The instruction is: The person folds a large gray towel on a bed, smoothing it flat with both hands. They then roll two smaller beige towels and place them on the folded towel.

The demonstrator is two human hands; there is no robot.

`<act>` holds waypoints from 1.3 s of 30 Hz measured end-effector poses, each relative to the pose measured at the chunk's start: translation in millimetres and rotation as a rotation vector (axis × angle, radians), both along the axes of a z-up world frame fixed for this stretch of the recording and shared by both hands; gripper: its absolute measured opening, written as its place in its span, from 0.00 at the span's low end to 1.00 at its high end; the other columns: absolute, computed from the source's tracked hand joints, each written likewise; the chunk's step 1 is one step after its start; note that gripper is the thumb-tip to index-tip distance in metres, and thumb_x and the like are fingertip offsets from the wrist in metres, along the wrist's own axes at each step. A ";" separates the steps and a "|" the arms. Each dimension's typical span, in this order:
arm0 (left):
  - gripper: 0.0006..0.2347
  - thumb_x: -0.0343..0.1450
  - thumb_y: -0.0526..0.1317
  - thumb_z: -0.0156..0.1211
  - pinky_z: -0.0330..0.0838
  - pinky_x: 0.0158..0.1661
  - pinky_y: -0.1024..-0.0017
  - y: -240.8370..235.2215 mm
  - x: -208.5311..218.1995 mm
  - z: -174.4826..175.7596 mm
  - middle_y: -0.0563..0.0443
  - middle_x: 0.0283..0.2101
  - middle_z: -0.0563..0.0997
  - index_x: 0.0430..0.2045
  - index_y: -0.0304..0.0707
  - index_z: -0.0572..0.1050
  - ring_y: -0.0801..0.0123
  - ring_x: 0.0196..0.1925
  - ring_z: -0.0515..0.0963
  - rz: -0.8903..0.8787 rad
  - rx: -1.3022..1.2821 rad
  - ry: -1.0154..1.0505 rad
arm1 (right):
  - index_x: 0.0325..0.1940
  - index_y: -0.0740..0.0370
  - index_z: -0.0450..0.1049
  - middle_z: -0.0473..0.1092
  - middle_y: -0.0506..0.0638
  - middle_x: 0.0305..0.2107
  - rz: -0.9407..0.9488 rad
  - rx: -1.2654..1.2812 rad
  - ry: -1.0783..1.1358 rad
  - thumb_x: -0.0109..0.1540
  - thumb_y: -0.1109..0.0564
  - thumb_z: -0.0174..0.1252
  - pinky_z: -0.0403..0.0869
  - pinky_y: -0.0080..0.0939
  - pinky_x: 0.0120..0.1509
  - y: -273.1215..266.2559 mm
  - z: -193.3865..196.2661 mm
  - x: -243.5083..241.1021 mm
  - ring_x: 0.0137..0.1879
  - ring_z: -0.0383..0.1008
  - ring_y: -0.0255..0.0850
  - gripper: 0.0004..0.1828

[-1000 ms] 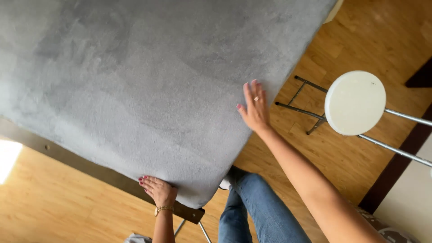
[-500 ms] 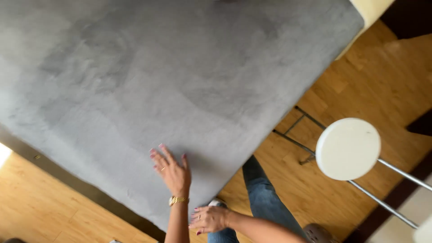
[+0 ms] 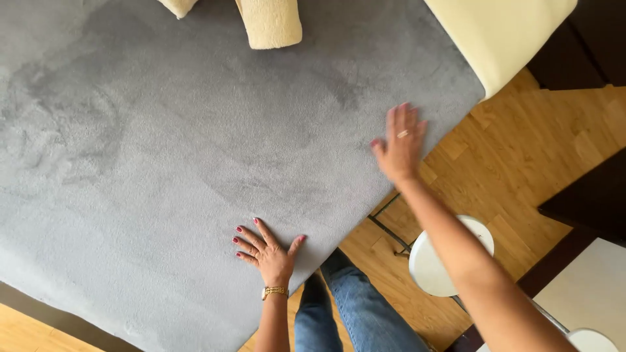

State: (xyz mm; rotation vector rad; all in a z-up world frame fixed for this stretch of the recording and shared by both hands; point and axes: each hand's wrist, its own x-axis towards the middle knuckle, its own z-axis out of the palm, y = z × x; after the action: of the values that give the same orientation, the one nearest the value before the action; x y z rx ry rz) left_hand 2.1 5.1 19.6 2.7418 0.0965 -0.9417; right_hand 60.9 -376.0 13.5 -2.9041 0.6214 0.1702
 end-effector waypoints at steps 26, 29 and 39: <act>0.78 0.41 0.46 0.93 0.08 0.60 0.28 -18.0 13.3 -1.4 0.34 0.73 0.12 0.73 0.53 0.20 0.34 0.70 0.07 0.153 0.108 0.263 | 0.80 0.66 0.46 0.43 0.72 0.74 -0.047 -0.010 -0.115 0.65 0.49 0.60 0.43 0.76 0.77 17.8 -19.8 34.4 0.79 0.40 0.70 0.45; 0.79 0.42 0.53 0.93 0.16 0.62 0.27 -30.0 25.3 2.8 0.31 0.73 0.11 0.72 0.49 0.17 0.31 0.71 0.09 0.133 0.239 0.391 | 0.80 0.59 0.43 0.39 0.64 0.76 0.317 -0.021 0.010 0.63 0.38 0.51 0.41 0.73 0.78 82.7 -26.3 5.5 0.81 0.37 0.63 0.48; 0.82 0.43 0.57 0.95 0.21 0.63 0.27 -35.3 25.0 -21.9 0.29 0.70 0.05 0.70 0.43 0.13 0.31 0.71 0.06 0.145 0.419 0.499 | 0.78 0.52 0.52 0.47 0.57 0.76 0.775 0.496 -0.278 0.67 0.57 0.59 0.45 0.68 0.83 -32.3 -24.8 93.6 0.83 0.43 0.57 0.37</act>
State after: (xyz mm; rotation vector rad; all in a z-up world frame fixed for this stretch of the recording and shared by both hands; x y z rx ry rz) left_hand 27.1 -30.1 -2.3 2.7204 0.6343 -1.7016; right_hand 154.5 -408.2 -11.3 -2.4476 -0.5355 0.0033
